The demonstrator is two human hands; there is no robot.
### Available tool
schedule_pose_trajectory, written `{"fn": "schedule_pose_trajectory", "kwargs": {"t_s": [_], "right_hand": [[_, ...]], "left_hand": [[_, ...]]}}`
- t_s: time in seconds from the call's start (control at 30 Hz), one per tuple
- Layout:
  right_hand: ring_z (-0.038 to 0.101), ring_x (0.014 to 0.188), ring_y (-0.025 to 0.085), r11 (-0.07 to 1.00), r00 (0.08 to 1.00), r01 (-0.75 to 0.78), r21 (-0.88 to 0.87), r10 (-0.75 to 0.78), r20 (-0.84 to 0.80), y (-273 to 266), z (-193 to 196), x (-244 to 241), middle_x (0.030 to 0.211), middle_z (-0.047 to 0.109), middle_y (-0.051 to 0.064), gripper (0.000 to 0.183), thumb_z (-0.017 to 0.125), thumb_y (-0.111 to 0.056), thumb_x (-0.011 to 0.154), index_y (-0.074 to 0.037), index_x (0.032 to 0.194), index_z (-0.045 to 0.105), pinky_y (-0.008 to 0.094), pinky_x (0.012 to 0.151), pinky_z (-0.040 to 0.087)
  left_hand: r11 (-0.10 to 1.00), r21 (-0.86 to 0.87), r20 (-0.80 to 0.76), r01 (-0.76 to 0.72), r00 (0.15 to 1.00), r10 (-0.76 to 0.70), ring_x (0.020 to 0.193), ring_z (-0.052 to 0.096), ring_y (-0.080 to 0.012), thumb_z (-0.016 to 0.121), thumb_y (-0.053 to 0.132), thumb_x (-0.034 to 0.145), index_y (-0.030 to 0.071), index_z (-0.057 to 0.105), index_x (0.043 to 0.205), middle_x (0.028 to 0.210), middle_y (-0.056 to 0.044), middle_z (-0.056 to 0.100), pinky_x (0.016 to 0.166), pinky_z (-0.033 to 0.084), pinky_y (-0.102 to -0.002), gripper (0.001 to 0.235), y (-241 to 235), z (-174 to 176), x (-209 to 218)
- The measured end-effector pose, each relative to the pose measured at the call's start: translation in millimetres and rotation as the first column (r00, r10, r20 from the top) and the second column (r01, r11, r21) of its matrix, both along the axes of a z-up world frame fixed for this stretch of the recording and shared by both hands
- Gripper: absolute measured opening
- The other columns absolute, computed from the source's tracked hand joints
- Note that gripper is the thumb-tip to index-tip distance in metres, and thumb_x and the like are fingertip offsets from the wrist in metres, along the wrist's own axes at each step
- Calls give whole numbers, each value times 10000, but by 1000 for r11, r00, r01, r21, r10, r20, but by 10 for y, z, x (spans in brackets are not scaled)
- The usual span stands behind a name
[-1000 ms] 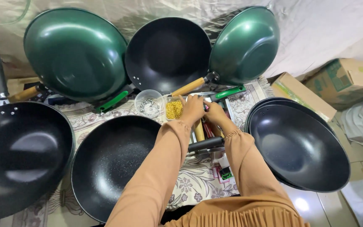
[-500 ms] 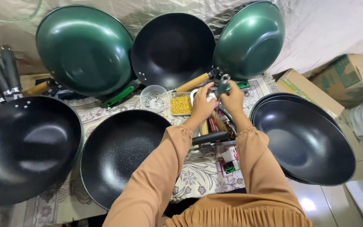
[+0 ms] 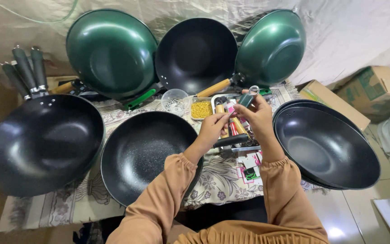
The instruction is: Assembling kitchen pans by attaching handles using a screwdriver
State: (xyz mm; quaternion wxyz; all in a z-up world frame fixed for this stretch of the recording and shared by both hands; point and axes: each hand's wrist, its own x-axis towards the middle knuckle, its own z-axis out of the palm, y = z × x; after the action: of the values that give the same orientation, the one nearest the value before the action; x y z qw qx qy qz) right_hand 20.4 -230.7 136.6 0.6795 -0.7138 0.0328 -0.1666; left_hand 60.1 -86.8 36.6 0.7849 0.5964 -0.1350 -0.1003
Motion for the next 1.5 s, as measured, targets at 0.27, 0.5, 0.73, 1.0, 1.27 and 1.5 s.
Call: {"fn": "schedule_pose_trajectory", "kwargs": {"t_s": [0.27, 0.5, 0.73, 1.0, 1.27, 1.5], "right_hand": [[713, 944, 164, 977, 989, -68, 203, 92, -112, 179, -158, -270, 1081, 744, 110, 382, 583, -347, 1058, -67, 1293, 694, 333, 732, 640], [741, 841, 209, 968, 991, -18, 251, 50, -121, 335, -324, -265, 956, 762, 114, 176, 774, -182, 933, -73, 1070, 758, 353, 705, 616], [717, 882, 182, 954, 999, 33, 298, -19, -48, 643, -293, -258, 1085, 750, 116, 209, 666, -228, 1025, -56, 1121, 736, 355, 624, 626], [693, 861, 113, 872, 979, 201, 446, -195, -59, 747, -347, -195, 1049, 725, 37, 373, 585, -240, 1064, -147, 1425, 604, 308, 758, 679], [739, 994, 255, 782, 977, 208, 587, -193, -89, 511, -525, -145, 1272, 711, 136, 481, 520, -392, 1086, -299, 1548, 424, 369, 800, 673], [718, 1081, 376, 724, 978, 206, 658, -178, -110, 9, -1066, 85, 1243, 715, 224, 484, 659, -198, 1043, -206, 1493, 482, 567, 916, 616]], "left_hand": [[980, -43, -286, 195, 937, -199, 446, 590, -103, 616, 195, 1003, 8, 705, 1138, 654, -48, 610, 514, 628, -293, 247, 669, 228, -404], [974, 191, -231, 122, 970, -76, 468, 637, -130, 693, 213, 910, 71, 763, 926, 592, -99, 671, 519, 591, -257, 159, 822, 159, -345], [839, 525, 69, -144, 990, 126, 583, 644, -171, 670, 367, 902, 221, 800, 907, 578, -18, 666, 664, 542, -306, 196, 919, 480, -441], [522, 750, 456, -406, 889, 36, 983, 739, -252, 457, 494, 1033, 358, 675, 1305, 1043, -11, 771, 831, 609, -441, 374, 702, 798, -575], [487, 775, 502, -402, 860, -88, 916, 752, -337, 435, 430, 1036, 294, 635, 1358, 981, -82, 765, 798, 616, -507, 402, 437, 857, -549], [493, 757, 556, -429, 819, -141, 877, 749, -374, 479, 287, 1001, 252, 592, 1392, 1034, -111, 720, 765, 634, -491, 408, 235, 719, -562]]}}
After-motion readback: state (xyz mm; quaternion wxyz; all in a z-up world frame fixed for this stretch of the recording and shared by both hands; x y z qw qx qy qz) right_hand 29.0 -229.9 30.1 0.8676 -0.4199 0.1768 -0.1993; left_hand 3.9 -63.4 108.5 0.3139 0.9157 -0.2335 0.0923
